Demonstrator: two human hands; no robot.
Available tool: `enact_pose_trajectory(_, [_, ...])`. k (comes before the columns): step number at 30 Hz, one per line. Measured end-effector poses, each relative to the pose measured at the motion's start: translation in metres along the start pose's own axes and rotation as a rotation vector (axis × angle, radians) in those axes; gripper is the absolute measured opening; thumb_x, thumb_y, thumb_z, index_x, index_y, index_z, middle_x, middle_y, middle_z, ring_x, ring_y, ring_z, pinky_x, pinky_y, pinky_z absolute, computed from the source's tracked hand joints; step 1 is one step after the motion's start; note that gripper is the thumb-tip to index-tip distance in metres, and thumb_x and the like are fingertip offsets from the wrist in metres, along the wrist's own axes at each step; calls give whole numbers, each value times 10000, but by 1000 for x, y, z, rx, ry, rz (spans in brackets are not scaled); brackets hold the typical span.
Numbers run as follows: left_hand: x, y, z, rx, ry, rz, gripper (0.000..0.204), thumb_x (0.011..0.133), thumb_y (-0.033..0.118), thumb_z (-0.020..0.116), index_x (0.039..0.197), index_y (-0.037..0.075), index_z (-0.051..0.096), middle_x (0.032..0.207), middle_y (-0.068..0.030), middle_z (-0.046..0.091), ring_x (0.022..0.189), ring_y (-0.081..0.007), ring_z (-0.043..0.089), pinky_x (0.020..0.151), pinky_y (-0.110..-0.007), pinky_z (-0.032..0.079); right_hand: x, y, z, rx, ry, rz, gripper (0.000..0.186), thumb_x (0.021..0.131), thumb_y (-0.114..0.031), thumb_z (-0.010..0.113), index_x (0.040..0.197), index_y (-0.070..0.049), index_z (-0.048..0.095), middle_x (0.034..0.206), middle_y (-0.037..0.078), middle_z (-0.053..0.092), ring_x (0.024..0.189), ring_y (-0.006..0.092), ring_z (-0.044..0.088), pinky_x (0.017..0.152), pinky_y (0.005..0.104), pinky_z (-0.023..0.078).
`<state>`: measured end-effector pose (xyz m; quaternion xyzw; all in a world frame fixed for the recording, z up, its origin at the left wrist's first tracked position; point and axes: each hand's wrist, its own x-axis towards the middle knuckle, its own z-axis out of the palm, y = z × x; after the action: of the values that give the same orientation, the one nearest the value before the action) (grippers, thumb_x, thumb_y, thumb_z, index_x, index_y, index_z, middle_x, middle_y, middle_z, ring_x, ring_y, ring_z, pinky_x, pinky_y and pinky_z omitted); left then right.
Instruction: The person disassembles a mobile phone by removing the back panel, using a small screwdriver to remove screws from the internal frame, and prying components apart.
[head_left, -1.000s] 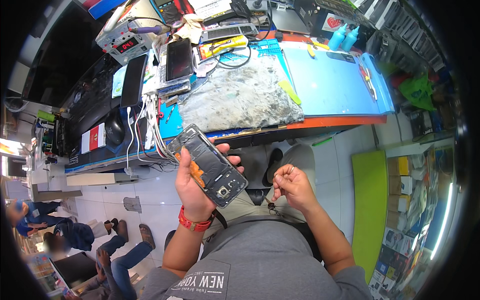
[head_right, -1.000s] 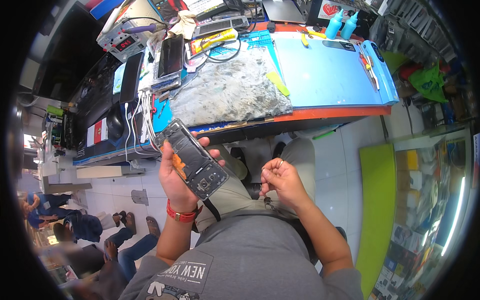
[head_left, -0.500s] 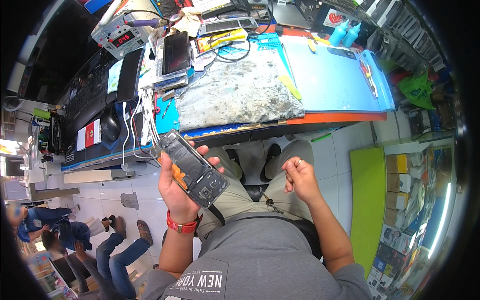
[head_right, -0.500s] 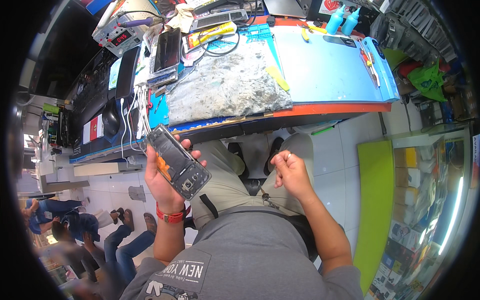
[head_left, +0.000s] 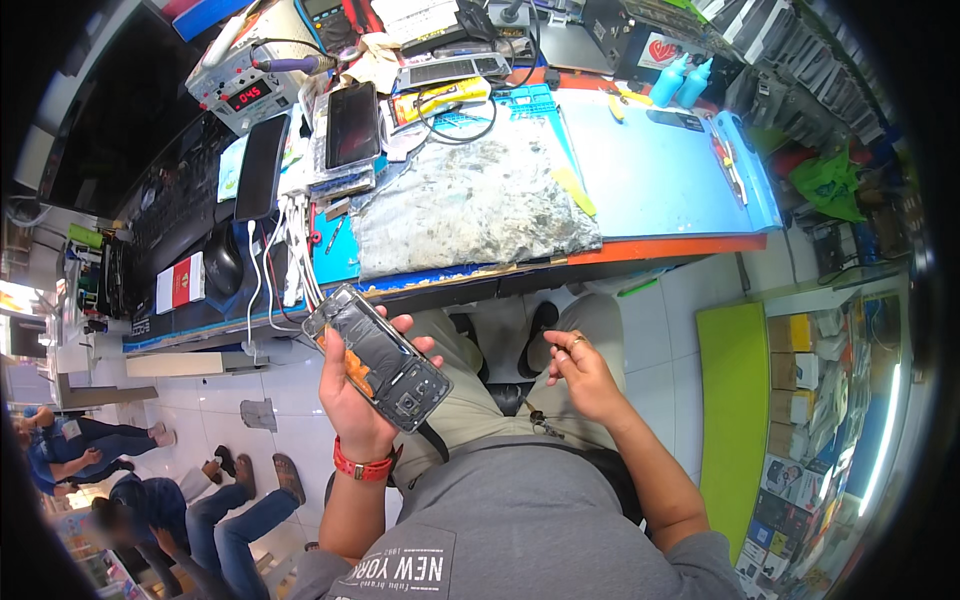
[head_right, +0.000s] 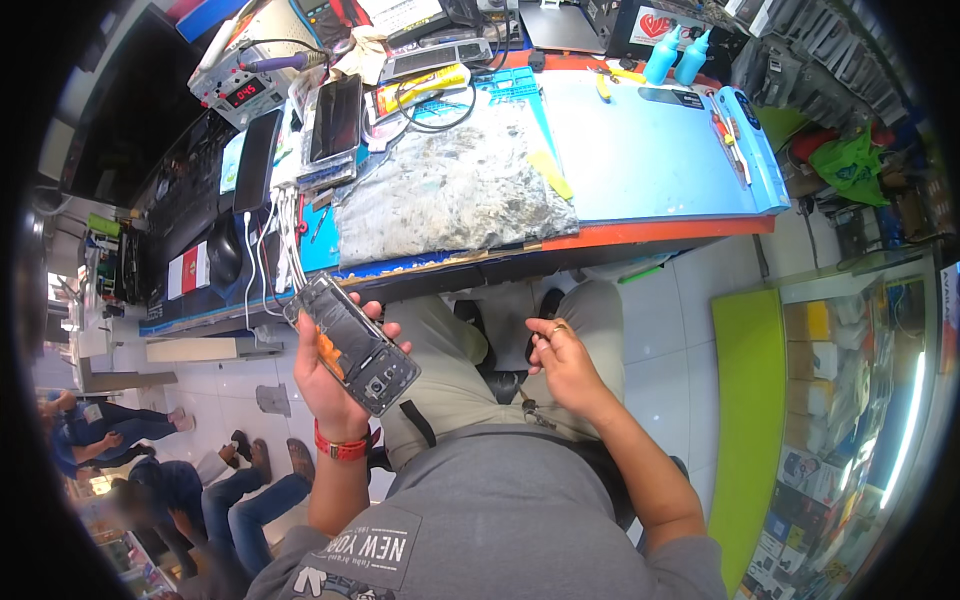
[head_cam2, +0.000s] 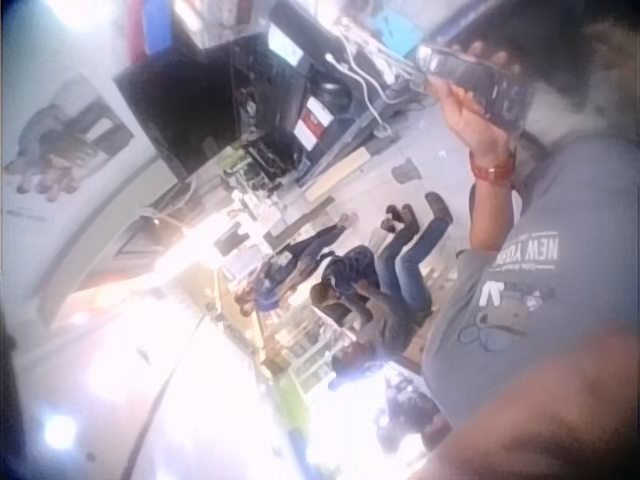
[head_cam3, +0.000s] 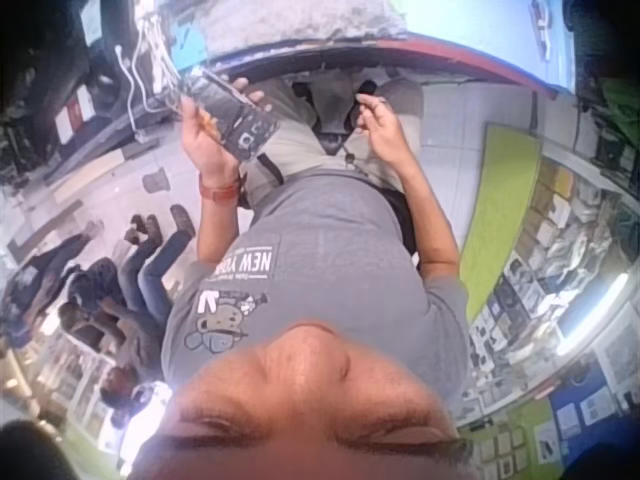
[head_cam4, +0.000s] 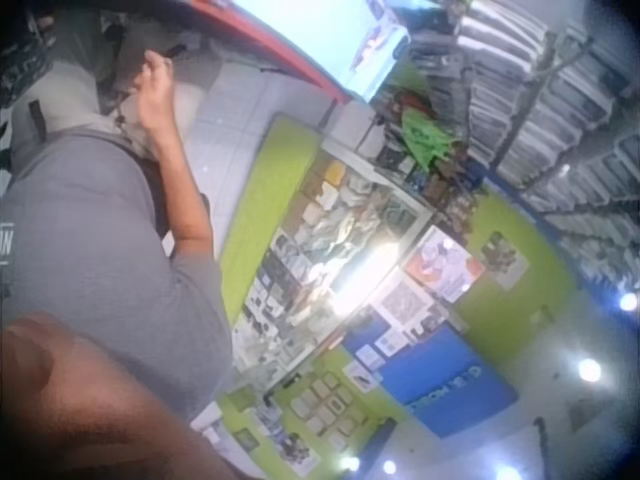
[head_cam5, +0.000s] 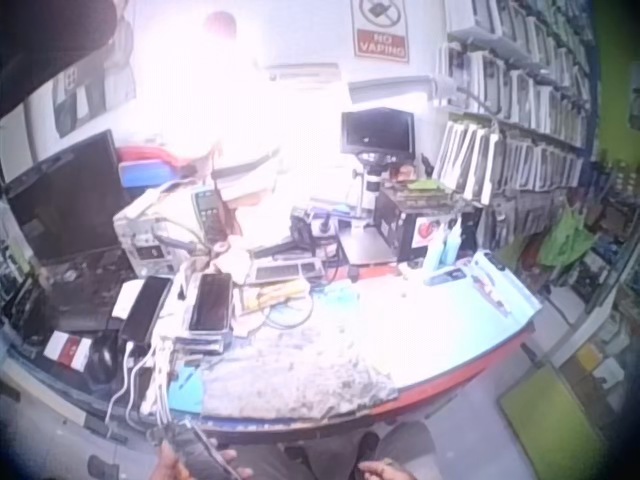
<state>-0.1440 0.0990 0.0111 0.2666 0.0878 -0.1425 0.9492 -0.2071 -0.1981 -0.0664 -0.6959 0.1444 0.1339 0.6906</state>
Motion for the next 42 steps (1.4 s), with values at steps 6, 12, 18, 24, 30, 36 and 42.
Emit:
enact_pose_trajectory(6, [1, 1, -1, 7, -9, 5, 656, 1130, 580, 387, 1455, 29, 533, 1316, -227, 683, 1129, -432, 722, 929, -658, 613, 16, 2, 10, -111, -44, -59, 329, 1084, -37, 558, 1387, 71, 624, 1066, 102, 623, 835, 181, 684, 787, 329, 614])
enact_pose_trajectory(12, [0, 4, 2, 21, 13, 4, 640, 1131, 567, 387, 1446, 32, 545, 1311, -226, 693, 1102, -434, 735, 914, -655, 620, 39, -5, 23, -605, 66, -307, 189, 1058, -138, 639, 1094, 33, 712, 910, 221, 744, 763, 365, 733, 703, 468, 576])
enact_pose_trajectory(18, [2, 5, 1, 45, 34, 0, 631, 1131, 561, 394, 1442, 36, 555, 1303, -222, 700, 1098, -428, 738, 909, -656, 622, 56, 7, 24, -966, 29, -368, 246, 1049, -211, 655, 974, 14, 718, 844, 220, 732, 763, 455, 717, 682, 534, 576])
enact_pose_trajectory(24, [4, 6, 0, 25, 25, -11, 629, 1138, 563, 368, 1447, 39, 528, 1317, -246, 687, 1105, -447, 738, 917, -657, 613, 63, 29, 27, -901, 138, -575, 233, 972, -215, 732, 860, -13, 767, 864, 158, 725, 777, 422, 728, 703, 517, 591])
enact_pose_trajectory(30, [7, 5, -2, 39, 0, -7, 636, 1132, 558, 393, 1451, 30, 548, 1323, -239, 694, 1122, -437, 737, 920, -660, 624, 50, 4, 17, -863, 43, -477, 130, 908, -145, 772, 892, -15, 775, 863, 138, 712, 818, 403, 727, 742, 515, 587])
enact_pose_trajectory(36, [8, 4, -5, 24, -13, -23, 637, 1132, 554, 397, 1467, 30, 534, 1346, -247, 678, 1151, -445, 724, 937, -668, 614, 54, 14, 13, -763, 112, -429, 97, 903, -102, 767, 945, -14, 774, 916, 142, 739, 863, 395, 735, 753, 491, 583])
enact_pose_trajectory(42, [8, 4, 10, 40, 68, -13, 601, 1147, 509, 397, 1481, 29, 533, 1323, -222, 691, 1206, -428, 704, 979, -660, 595, 31, -35, 7, -818, 153, -655, 101, 890, -110, 793, 939, -34, 748, 904, 124, 730, 850, 355, 715, 733, 466, 563])
